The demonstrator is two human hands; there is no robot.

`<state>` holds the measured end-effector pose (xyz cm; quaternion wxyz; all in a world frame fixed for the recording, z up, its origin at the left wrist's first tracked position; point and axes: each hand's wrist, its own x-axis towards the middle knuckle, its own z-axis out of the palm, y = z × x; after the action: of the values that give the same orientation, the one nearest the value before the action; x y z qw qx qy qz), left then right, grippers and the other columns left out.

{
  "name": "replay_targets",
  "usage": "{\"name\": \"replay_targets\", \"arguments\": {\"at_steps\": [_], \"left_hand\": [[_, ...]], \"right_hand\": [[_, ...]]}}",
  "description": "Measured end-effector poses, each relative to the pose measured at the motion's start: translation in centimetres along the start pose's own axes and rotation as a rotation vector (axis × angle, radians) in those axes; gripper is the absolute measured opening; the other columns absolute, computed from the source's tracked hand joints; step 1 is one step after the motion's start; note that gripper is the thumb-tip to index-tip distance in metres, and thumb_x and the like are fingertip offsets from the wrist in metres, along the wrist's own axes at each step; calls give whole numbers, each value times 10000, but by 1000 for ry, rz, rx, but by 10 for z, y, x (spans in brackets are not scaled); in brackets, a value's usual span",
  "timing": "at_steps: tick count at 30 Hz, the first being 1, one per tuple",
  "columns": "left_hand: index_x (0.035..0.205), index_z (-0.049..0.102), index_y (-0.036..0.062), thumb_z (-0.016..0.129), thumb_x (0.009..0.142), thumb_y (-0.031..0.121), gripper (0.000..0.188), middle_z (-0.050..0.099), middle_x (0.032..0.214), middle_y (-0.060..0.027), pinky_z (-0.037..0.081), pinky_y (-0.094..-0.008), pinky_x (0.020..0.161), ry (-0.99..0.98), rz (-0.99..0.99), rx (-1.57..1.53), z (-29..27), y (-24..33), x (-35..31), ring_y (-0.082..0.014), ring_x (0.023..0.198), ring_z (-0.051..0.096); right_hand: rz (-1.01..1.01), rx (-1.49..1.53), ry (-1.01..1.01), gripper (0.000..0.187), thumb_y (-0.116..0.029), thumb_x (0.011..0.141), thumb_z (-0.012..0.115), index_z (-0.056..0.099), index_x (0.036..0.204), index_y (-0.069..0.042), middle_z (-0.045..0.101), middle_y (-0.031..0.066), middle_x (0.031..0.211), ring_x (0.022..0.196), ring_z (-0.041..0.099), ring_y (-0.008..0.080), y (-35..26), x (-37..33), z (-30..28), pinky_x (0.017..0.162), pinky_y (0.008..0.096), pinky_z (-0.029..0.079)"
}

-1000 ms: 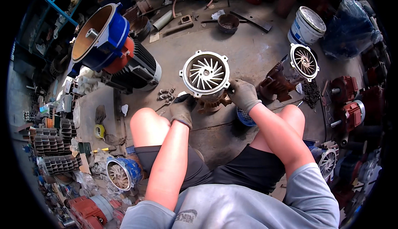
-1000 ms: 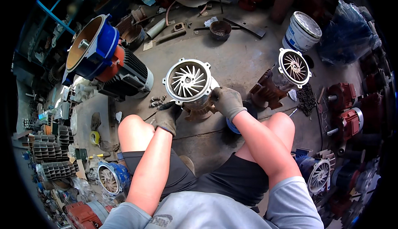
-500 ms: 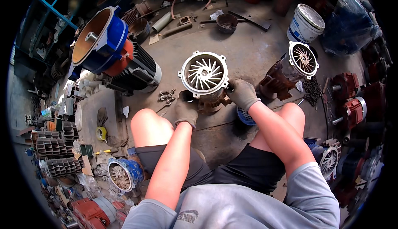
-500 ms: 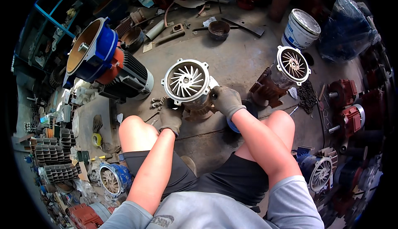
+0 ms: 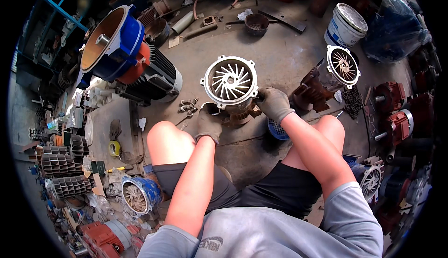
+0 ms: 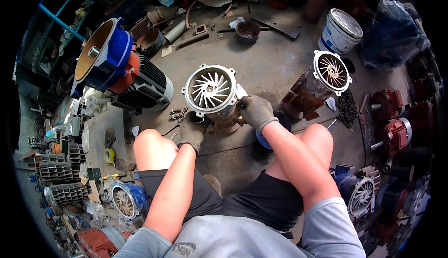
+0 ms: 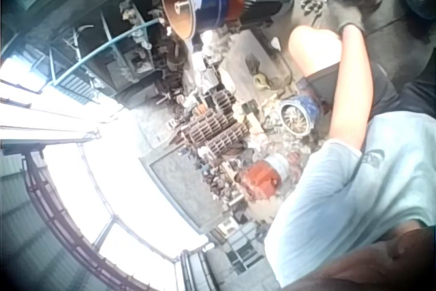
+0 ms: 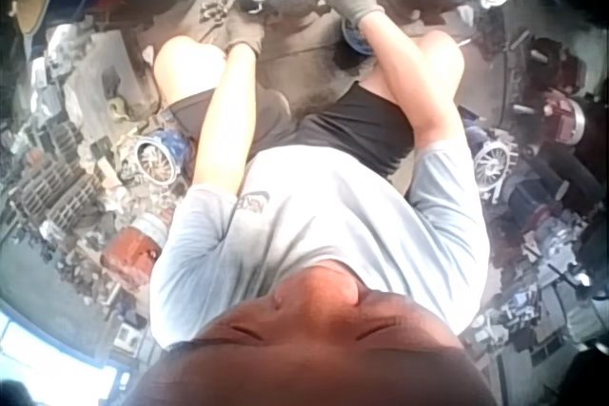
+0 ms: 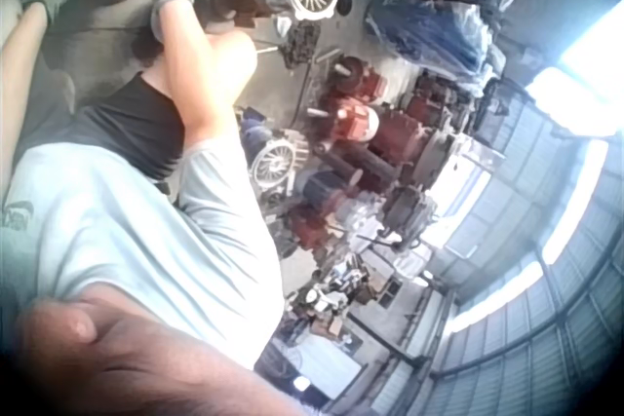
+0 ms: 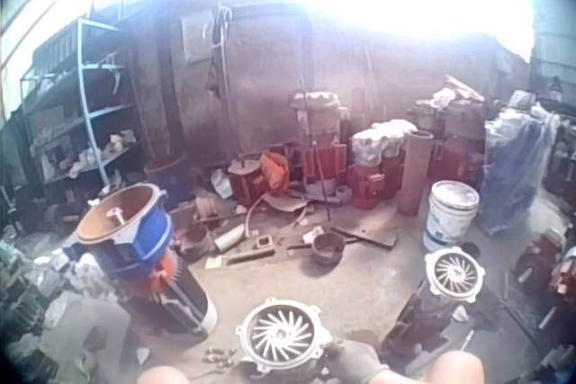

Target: The person sits on the floor in a workshop and uses a metal rod to scrape and clean the interior of a circular metal motor housing. They rotate the housing to access different areas and occasionally inspect the surface. The person also handles a small blue mesh strainer and a white cloth during the process.

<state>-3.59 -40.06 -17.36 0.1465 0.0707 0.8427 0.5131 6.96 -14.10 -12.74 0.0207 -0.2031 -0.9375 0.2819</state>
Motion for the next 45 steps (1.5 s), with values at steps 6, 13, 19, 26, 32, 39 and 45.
{"name": "replay_targets", "arguments": {"at_steps": [6, 13, 19, 26, 32, 39, 45], "left_hand": [[1090, 818, 11, 933, 966, 188, 245, 843, 896, -81, 567, -367, 636, 51, -54, 51, 0, -16, 6, -167, 658, 708], [1088, 831, 26, 932, 972, 304, 318, 829, 827, -74, 569, -379, 650, 2, -86, 150, 3, 20, -5, -154, 656, 711], [1201, 864, 48, 931, 980, 323, 359, 865, 904, -65, 577, -375, 696, 41, -75, -24, 4, -12, 1, -163, 717, 741], [1090, 853, 43, 884, 937, 62, 157, 886, 986, -105, 653, -373, 780, -91, -137, -71, 8, 12, -2, -207, 862, 834], [1234, 835, 103, 770, 1014, 257, 276, 842, 1255, -207, 631, -500, 1012, -51, -74, 140, 3, 7, -1, -422, 1181, 805], [1216, 840, 88, 766, 1005, 231, 266, 852, 1208, -203, 632, -473, 986, 7, -97, 40, 7, 13, -6, -409, 1159, 812], [1238, 802, 85, 748, 1026, 244, 271, 834, 1233, -212, 623, -486, 1010, 43, -56, 68, 9, -6, -7, -429, 1181, 793]], "right_hand": [[-3, 62, 12, 355, -315, 911, 875, 887, 1245, -198, 850, 140, 1219, 1126, 818, 377, -7, -6, -5, 1007, 479, 642], [48, -18, -30, 313, -386, 971, 822, 889, 1201, -185, 850, 147, 1203, 1111, 819, 382, 6, -2, -2, 996, 491, 637], [-31, 18, 42, 289, -339, 985, 805, 882, 1215, -182, 849, 152, 1209, 1144, 812, 388, -1, -4, -3, 1000, 497, 637], [-41, -9, 74, 297, -351, 960, 847, 866, 1139, -115, 840, 185, 1113, 1056, 811, 409, 12, 3, 1, 949, 529, 634], [-62, 78, 157, 255, -197, 891, 867, 822, 1090, -43, 813, 243, 1033, 991, 787, 470, 22, 11, 24, 890, 561, 621], [-102, 99, 93, 239, -187, 931, 860, 806, 1094, -21, 818, 247, 1035, 1004, 790, 477, 36, 16, 24, 874, 542, 620], [-88, 194, 65, 224, -190, 944, 874, 808, 1058, -10, 820, 244, 1006, 954, 797, 467, 24, 9, 24, 830, 535, 616]]}}
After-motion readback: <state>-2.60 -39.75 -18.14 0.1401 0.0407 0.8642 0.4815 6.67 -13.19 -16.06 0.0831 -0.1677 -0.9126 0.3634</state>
